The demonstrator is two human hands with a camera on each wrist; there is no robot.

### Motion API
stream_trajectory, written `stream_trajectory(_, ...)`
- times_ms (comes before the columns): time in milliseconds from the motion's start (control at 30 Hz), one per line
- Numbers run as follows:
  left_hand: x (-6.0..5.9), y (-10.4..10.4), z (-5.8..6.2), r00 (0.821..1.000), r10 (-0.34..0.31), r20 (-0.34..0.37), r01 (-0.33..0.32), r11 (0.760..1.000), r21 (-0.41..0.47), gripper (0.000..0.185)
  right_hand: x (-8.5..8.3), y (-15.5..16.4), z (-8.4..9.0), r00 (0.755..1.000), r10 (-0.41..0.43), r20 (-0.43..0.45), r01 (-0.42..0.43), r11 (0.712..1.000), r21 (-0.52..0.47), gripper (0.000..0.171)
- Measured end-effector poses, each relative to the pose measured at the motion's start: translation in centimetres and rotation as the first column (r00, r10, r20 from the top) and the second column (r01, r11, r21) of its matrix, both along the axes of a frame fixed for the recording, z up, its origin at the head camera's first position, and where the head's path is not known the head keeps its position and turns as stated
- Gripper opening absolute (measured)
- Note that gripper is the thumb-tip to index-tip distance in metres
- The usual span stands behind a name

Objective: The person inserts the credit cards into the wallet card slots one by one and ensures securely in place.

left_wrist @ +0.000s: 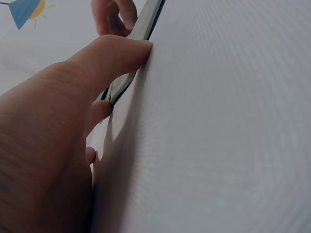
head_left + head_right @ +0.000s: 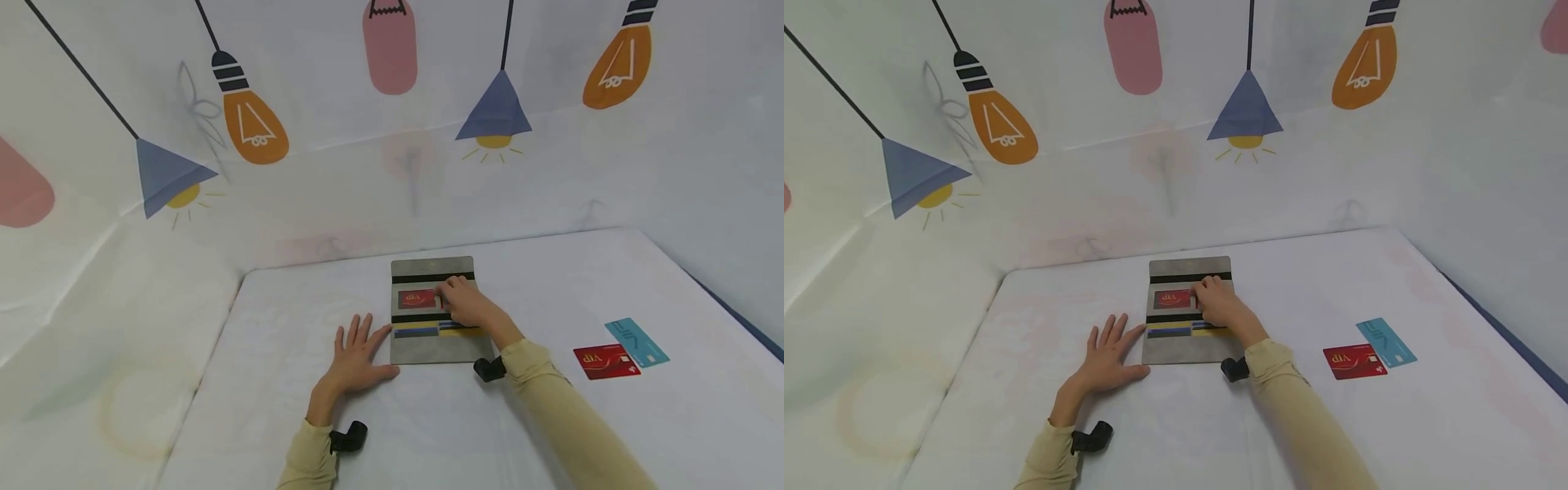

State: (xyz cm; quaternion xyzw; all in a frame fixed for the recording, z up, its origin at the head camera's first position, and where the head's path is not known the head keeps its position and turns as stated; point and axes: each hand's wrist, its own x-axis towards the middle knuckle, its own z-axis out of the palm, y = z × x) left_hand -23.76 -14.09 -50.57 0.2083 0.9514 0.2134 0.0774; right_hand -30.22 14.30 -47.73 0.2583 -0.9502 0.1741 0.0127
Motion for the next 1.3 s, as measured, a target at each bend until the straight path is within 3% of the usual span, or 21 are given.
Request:
stream_trajectory(133,0.0,-0.2,-0.4,1.0,0.003,-0.005,-0.003,1.0,0.004,0.08,0.5,-0.5,-0.6,0.998,-0.042,-0.041,0.04,0.999,-0.036,0.024)
stream_trajectory(533,0.1,-0.6,-0.8,1.0,0.003,-0.023,-0.002,1.0,0.013,0.08,2.8,1.1,-1.1,0.993,-0.098,0.069,0.105,0.987,-0.118,0.047)
stream_trajectory(900,0.0,-0.7,-0.3,0.999,-0.019,-0.033,0.019,1.0,0.005,0.079,5.4,3.8,-1.8,0.99,-0.134,0.033,0.138,0.978,-0.156,0.045)
stream_trajectory(1167,0.2,-0.5,-0.2,0.999,-0.03,-0.021,0.03,1.0,-0.001,0.079,6.8,6.9,-2.0,0.964,-0.22,0.15,0.246,0.951,-0.185,0.047)
stream_trajectory(1300,-0.1,-0.8,-0.3,0.999,-0.03,-0.03,0.029,0.999,-0.017,0.079,7.0,9.2,-1.4,0.95,-0.265,0.164,0.287,0.95,-0.124,0.05)
